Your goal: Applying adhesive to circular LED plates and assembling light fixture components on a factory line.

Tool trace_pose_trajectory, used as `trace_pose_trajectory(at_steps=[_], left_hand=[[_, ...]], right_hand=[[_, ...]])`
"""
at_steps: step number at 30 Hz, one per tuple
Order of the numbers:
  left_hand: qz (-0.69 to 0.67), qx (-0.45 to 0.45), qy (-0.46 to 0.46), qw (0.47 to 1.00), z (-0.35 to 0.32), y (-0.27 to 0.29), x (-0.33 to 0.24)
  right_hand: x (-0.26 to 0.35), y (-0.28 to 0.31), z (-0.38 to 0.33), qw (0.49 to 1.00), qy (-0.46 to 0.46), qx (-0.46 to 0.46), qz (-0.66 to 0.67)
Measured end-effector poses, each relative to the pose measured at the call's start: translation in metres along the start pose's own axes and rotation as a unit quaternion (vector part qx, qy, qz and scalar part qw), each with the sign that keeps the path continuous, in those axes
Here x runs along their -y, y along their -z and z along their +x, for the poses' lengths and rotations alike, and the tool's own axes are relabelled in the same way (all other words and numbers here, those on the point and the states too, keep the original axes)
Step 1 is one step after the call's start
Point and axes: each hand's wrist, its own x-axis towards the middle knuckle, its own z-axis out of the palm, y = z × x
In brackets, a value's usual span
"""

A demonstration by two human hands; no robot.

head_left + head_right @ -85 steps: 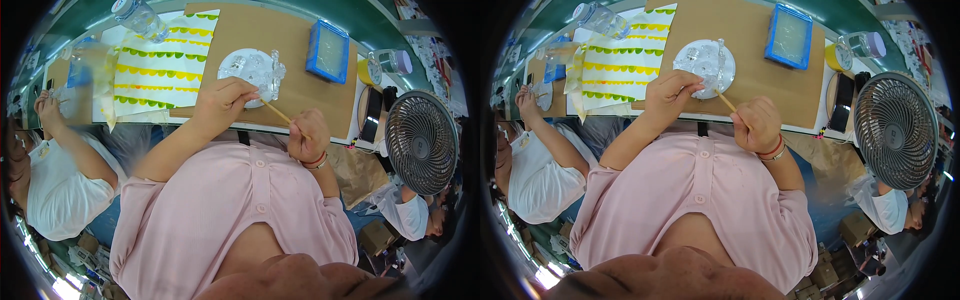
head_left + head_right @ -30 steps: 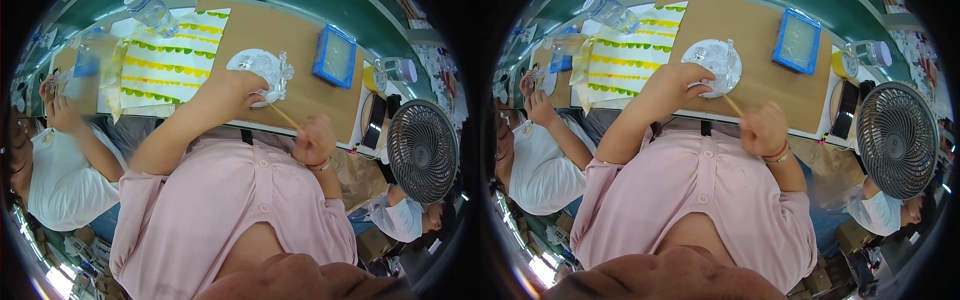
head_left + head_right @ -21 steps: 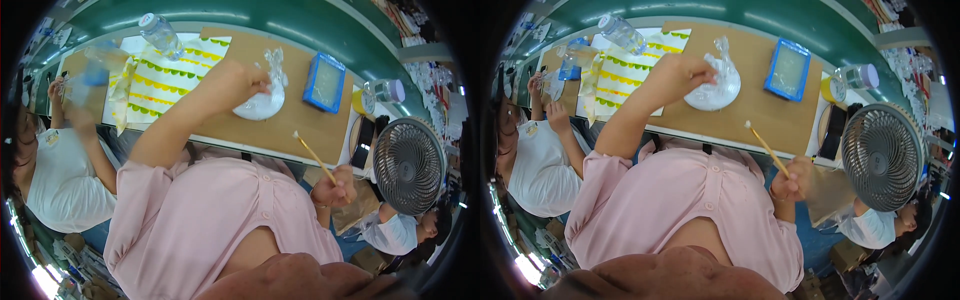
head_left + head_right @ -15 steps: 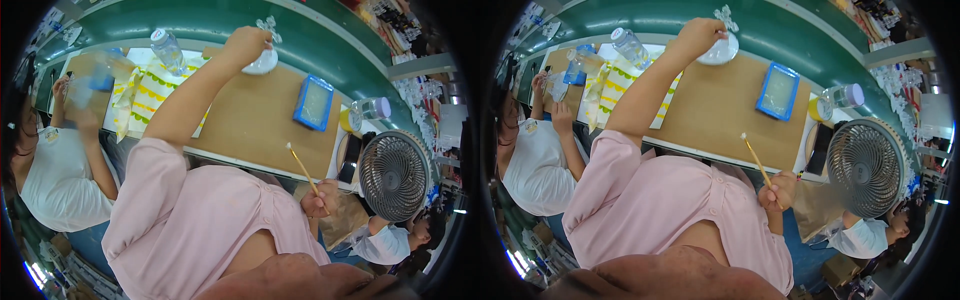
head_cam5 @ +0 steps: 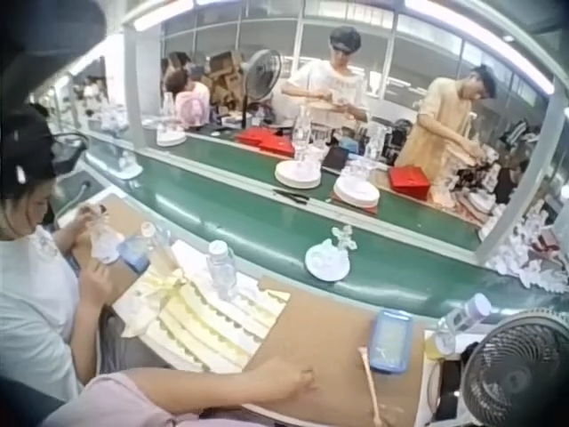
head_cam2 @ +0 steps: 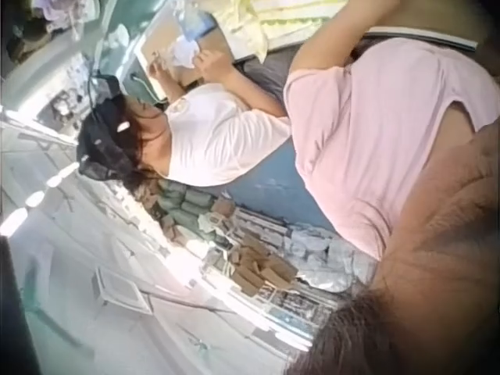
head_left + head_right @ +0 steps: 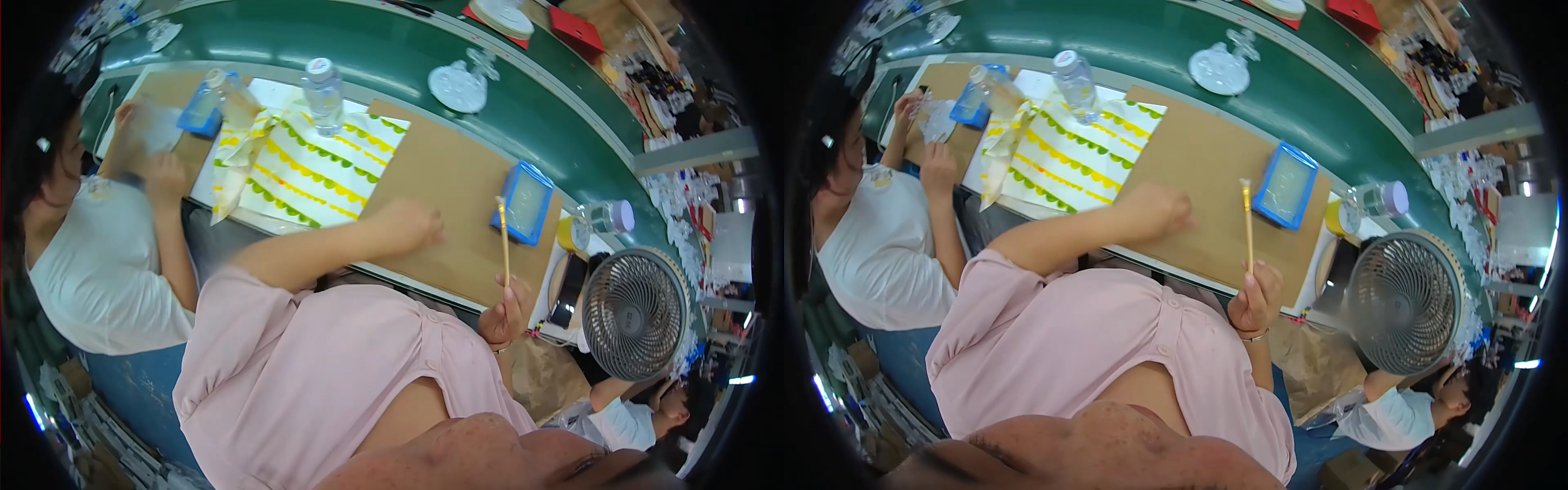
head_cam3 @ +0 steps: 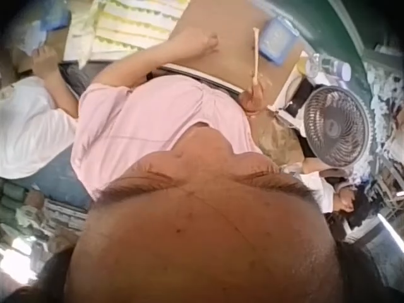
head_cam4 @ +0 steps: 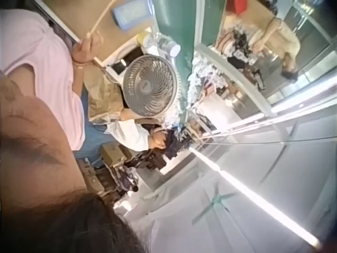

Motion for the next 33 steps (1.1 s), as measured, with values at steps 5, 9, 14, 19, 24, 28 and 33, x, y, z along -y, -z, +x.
trace_pose_trajectory(at_steps=[5, 9, 14, 19, 24, 28, 33], left_hand=[[-0.136, -0.087, 0.0, 0.987, -0.049, -0.033, -0.008], [-0.225, -0.189, -0.032, 0.955, -0.064, -0.041, 0.001], [-0.244, -0.204, -0.01, 0.948, -0.068, -0.046, 0.015], [-0.221, -0.19, -0.001, 0.957, -0.067, -0.056, 0.016], [-0.261, -0.238, -0.027, 0.935, -0.062, -0.062, 0.014], [-0.275, -0.224, -0.035, 0.934, -0.064, -0.053, 0.015], [-0.274, -0.184, -0.039, 0.943, -0.064, -0.046, 0.015]], right_hand=[[-0.004, -0.056, -0.01, 0.984, -0.083, 0.077, 0.136], [0.007, -0.112, 0.003, 0.969, -0.054, 0.103, 0.219], [0.021, -0.138, 0.002, 0.952, -0.083, 0.144, 0.258], [0.011, -0.141, -0.006, 0.936, -0.14, 0.186, 0.264], [0.014, -0.143, -0.007, 0.923, -0.156, 0.186, 0.298], [0.015, -0.146, -0.003, 0.92, -0.164, 0.195, 0.298], [0.014, -0.146, -0.001, 0.916, -0.176, 0.198, 0.3]])
